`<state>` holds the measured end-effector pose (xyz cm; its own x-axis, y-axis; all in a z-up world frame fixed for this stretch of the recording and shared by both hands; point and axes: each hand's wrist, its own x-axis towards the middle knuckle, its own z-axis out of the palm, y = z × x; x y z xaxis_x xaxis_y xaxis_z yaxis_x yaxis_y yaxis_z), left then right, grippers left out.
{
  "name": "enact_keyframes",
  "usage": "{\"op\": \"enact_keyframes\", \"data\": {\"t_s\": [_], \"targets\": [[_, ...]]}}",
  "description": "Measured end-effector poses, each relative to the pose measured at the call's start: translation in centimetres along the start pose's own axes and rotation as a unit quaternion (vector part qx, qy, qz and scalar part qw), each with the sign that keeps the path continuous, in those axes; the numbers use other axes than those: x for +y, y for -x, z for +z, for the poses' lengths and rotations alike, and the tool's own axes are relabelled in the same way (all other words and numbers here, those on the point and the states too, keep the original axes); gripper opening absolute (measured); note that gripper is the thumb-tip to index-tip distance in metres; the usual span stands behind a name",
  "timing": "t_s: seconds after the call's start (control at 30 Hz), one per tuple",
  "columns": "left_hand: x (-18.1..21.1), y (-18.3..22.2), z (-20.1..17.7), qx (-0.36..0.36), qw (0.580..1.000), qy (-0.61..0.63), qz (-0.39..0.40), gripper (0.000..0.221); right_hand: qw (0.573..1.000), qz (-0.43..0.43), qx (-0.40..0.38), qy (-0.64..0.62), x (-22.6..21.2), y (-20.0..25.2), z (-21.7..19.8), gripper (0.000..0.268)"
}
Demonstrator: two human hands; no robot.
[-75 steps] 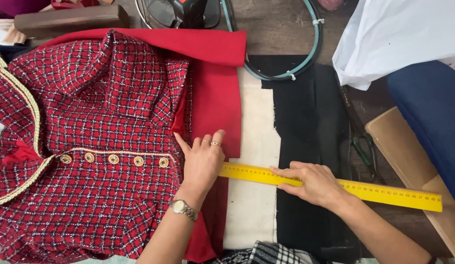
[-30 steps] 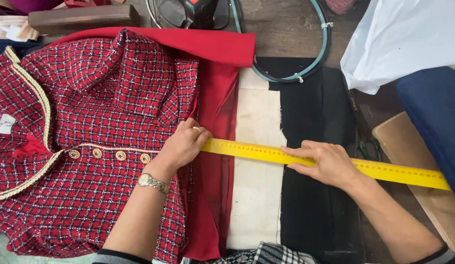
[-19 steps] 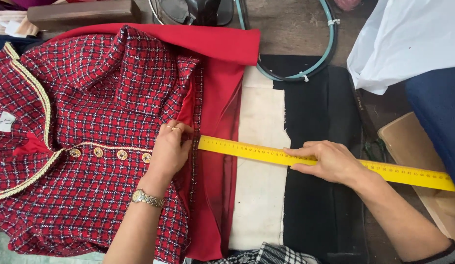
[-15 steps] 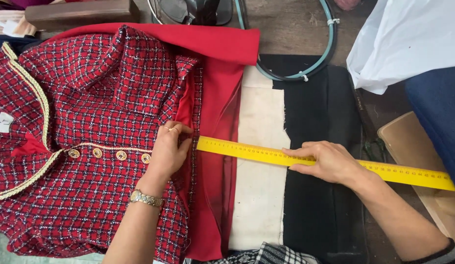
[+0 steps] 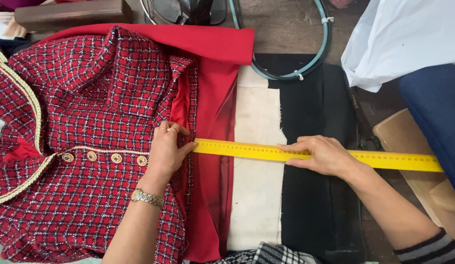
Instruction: Measuring the dimensions of a tweed jacket using a ruler on a work table in a sewing environment.
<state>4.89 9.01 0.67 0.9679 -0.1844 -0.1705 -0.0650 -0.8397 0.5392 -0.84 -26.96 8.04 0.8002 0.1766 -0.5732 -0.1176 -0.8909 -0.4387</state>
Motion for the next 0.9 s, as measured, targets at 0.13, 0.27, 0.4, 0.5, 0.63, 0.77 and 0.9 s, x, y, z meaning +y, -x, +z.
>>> {"op": "enact_keyframes", "data": {"t_s": [0.13, 0.27, 0.4, 0.5, 0.63, 0.77, 0.9], "targets": [[-0.1, 0.0, 0.2, -0.007, 1.000, -0.001, -0.010, 0.035, 1.000, 0.011, -0.014, -0.013, 0.3, -0.5, 0.0, 0.038], [-0.1, -0.1, 0.1, -0.008, 1.000, 0.000, -0.010, 0.035, 0.999, 0.017, -0.020, -0.031, 0.3, -0.8, 0.0, 0.038], [-0.1, -0.2, 0.1, -0.012, 1.000, 0.002, -0.012, 0.036, 0.998, 0.029, -0.027, -0.039, 0.2, -0.9, -0.2, 0.037], [-0.1, -0.1, 0.0, -0.011, 1.000, 0.008, -0.013, 0.037, 0.997, 0.035, -0.030, -0.056, 0.0, -0.8, -0.3, 0.037], [0.2, -0.2, -0.1, -0.013, 1.000, 0.014, -0.017, 0.038, 0.997, 0.036, -0.036, -0.065, 0.4, -1.0, -0.2, 0.039], [0.1, -0.1, -0.1, -0.017, 1.000, 0.017, -0.016, 0.037, 0.997, 0.031, -0.037, -0.063, 0.7, -1.3, 0.1, 0.041], [0.3, -0.2, -0.2, -0.017, 0.999, 0.027, -0.010, 0.038, 0.993, 0.043, -0.031, -0.101, 0.8, -1.5, 0.0, 0.041]]}}
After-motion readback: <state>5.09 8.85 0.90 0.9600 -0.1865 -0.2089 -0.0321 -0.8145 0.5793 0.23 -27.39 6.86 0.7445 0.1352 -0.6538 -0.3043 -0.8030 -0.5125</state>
